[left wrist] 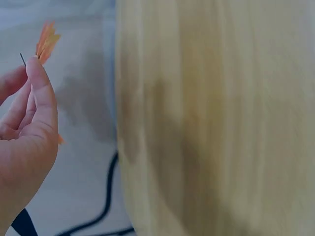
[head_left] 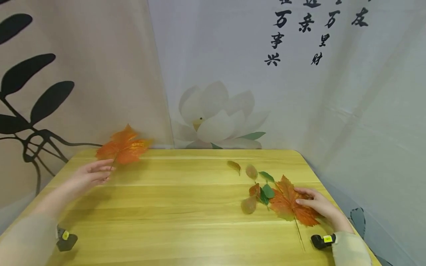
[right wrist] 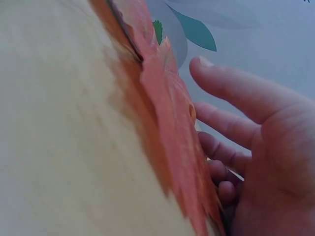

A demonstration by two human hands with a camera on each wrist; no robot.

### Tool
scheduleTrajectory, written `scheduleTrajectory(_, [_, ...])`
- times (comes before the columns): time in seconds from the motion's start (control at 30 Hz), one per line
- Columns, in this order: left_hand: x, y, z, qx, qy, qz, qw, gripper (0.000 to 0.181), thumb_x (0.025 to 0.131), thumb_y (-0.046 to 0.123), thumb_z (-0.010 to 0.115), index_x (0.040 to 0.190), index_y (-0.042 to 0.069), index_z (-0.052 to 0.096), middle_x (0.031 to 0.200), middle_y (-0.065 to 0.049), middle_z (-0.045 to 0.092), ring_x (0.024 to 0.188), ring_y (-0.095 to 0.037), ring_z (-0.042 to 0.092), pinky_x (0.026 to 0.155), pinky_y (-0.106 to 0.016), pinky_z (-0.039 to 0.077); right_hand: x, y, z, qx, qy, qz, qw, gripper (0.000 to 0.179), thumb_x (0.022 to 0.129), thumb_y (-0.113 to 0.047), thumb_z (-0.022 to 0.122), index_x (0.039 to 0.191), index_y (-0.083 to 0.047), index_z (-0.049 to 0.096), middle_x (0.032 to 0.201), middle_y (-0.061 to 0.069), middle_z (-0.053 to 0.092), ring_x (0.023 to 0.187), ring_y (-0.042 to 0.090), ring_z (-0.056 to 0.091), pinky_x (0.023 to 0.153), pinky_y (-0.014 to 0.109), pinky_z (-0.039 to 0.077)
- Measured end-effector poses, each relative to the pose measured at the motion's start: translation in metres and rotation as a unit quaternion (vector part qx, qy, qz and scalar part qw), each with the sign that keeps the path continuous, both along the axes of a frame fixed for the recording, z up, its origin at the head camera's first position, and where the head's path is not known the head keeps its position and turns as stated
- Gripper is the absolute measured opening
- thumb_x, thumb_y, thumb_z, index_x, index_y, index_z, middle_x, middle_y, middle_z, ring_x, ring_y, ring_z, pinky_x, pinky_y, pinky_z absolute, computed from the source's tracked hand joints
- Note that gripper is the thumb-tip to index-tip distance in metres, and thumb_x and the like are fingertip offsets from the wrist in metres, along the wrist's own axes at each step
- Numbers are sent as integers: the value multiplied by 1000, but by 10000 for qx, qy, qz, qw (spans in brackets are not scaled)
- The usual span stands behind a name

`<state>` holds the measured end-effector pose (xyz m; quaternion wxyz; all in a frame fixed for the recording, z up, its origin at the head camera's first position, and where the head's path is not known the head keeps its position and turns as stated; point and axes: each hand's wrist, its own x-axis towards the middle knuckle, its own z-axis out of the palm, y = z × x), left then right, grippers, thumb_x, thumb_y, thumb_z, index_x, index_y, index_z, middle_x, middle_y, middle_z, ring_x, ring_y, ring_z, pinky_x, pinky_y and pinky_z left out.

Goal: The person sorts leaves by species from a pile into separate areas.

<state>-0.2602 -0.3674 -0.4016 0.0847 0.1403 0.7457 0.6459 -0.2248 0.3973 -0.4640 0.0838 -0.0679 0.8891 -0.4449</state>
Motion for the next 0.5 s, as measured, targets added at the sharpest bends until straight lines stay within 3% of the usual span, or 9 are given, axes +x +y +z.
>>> scheduleTrajectory(0.07, [2, -10, -6, -262, -25, 21, 9997, 45, 100, 3, 51, 142, 15, 44, 111, 18, 61, 96, -3, 62, 80, -21, 52, -1, 0, 0, -1, -36, -11, 10000, 63, 94, -25, 65, 144, 4, 40, 144, 30, 34, 125, 46, 39, 94, 52, 44])
scheduleTrajectory(0.17, [5, -24, -16, -405, -79, -15, 9991, 44, 100, 5, 51, 142, 18, 45, 111, 20, 60, 98, -2, 62, 80, -21, 52, -1, 0, 0, 17, -71, -12, 10000, 63, 94, -25, 65, 144, 4, 40, 145, 30, 35, 124, 45, 40, 93, 51, 44])
scheduleTrajectory(0.3, [6, -38, -28, -230, -164, -100, 9996, 40, 99, 1, 51, 131, 25, 54, 110, 15, 63, 95, -8, 64, 78, -27, 55, -2, 0, 1, -13, -70, -6, 10000, 63, 94, -24, 65, 144, 4, 40, 145, 31, 33, 127, 48, 36, 96, 56, 41])
scheduleTrajectory(0.4, [6, -43, -33, -643, -334, -50, 9974, 42, 96, -2, 54, 137, 3, 50, 111, 4, 64, 92, -10, 64, 76, -29, 56, -2, 0, 3, 12, -27, 11, 10000, 63, 93, -24, 66, 144, 5, 40, 144, 30, 35, 126, 48, 37, 95, 54, 43])
scheduleTrajectory(0.5, [8, -43, -36, -1394, -522, -31, 9889, 56, 94, 0, 57, 138, -21, 30, 113, -13, 64, 87, -12, 64, 73, -31, 56, 0, -1, 4, 75, 23, 42, 10000, 63, 93, -22, 67, 143, 5, 41, 141, 30, 39, 124, 46, 40, 91, 46, 46])
